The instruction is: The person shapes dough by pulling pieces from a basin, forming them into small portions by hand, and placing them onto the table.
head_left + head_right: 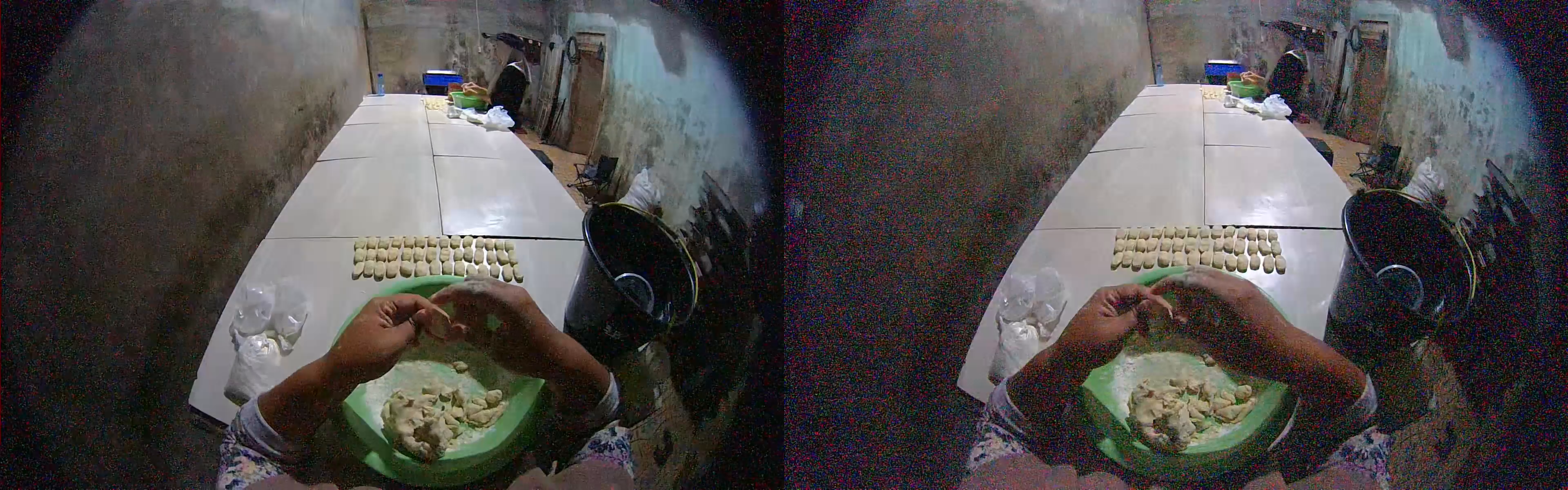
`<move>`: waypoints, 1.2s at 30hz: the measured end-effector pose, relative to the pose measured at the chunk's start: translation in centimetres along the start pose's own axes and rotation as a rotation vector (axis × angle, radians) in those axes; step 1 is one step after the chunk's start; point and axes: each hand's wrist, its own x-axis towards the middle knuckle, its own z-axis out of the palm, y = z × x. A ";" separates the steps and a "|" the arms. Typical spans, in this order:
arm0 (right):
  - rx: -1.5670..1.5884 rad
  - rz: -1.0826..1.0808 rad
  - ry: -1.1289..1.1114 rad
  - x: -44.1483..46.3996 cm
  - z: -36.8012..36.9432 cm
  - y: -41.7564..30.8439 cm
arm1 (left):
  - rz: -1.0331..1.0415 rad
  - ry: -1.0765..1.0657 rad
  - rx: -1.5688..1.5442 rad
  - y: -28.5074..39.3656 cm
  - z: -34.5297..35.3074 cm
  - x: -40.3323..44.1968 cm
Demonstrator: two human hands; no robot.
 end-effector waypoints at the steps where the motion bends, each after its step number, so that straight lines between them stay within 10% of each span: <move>1: 0.008 -0.070 -0.012 0.2 0.2 0.2 | 0.064 -0.040 -0.089 0.1 0.3 0.0; 16: -0.270 -0.256 0.174 0.0 1.2 1.2 | -0.018 -0.100 -0.074 -1.0 1.2 0.0; 36: 0.283 0.333 -0.061 0.0 0.6 1.2 | 0.023 -0.088 0.286 1.0 1.5 -0.8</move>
